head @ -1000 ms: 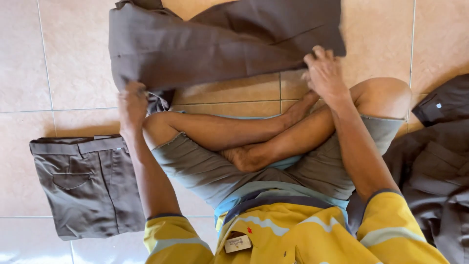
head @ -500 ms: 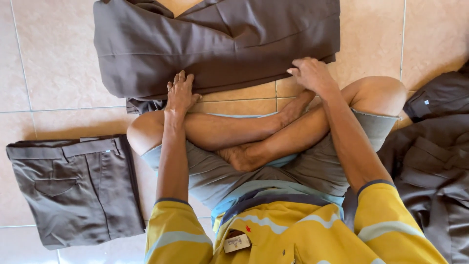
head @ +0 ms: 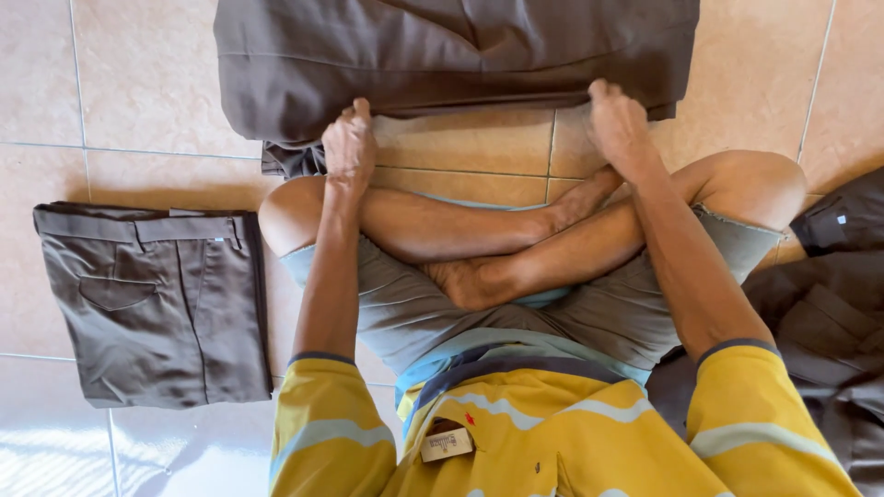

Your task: The person sits cross-legged on a tiled floor and folds multiple pairs of brown trousers by hand. They unfold each pair, align the legs, fold them in half, then fold again into a compact rectangle, and place each finished pair into a growing stack to the left.

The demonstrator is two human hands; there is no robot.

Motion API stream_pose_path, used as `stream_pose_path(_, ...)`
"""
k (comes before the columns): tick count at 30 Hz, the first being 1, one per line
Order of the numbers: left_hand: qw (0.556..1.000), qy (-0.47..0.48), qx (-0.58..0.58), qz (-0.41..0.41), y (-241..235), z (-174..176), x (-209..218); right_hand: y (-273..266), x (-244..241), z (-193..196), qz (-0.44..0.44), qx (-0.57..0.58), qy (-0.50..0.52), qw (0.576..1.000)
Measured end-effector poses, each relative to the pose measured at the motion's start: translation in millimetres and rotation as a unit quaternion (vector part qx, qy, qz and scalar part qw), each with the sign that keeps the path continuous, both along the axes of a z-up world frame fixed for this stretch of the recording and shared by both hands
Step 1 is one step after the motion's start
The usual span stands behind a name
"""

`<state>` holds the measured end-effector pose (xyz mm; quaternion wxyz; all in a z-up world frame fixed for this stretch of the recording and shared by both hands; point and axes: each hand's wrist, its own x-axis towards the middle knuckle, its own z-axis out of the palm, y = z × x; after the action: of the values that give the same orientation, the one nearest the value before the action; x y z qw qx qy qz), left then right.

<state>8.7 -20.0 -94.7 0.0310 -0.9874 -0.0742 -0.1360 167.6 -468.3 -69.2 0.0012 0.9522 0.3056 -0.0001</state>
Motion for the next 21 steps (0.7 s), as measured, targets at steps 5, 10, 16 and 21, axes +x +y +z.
stream_pose_path(5, 0.981, -0.126, -0.133, -0.056, 7, 134, 6, 0, 5, 80, -0.001, 0.114, -0.153, 0.982)
stream_pose_path(10, 0.978, -0.152, -0.102, -0.099, 35, 196, 34, -23, 46, 117, -0.029, 0.116, -0.251, 0.961)
stream_pose_path(16, 0.981, -0.153, -0.119, -0.028, 35, 225, 68, -52, 87, 111, -0.047, -0.022, -0.339, 0.939)
stream_pose_path(21, 0.917, -0.311, -0.237, -0.075, 24, 266, 66, -138, 68, 118, -0.04, -0.422, -0.547, 0.722)
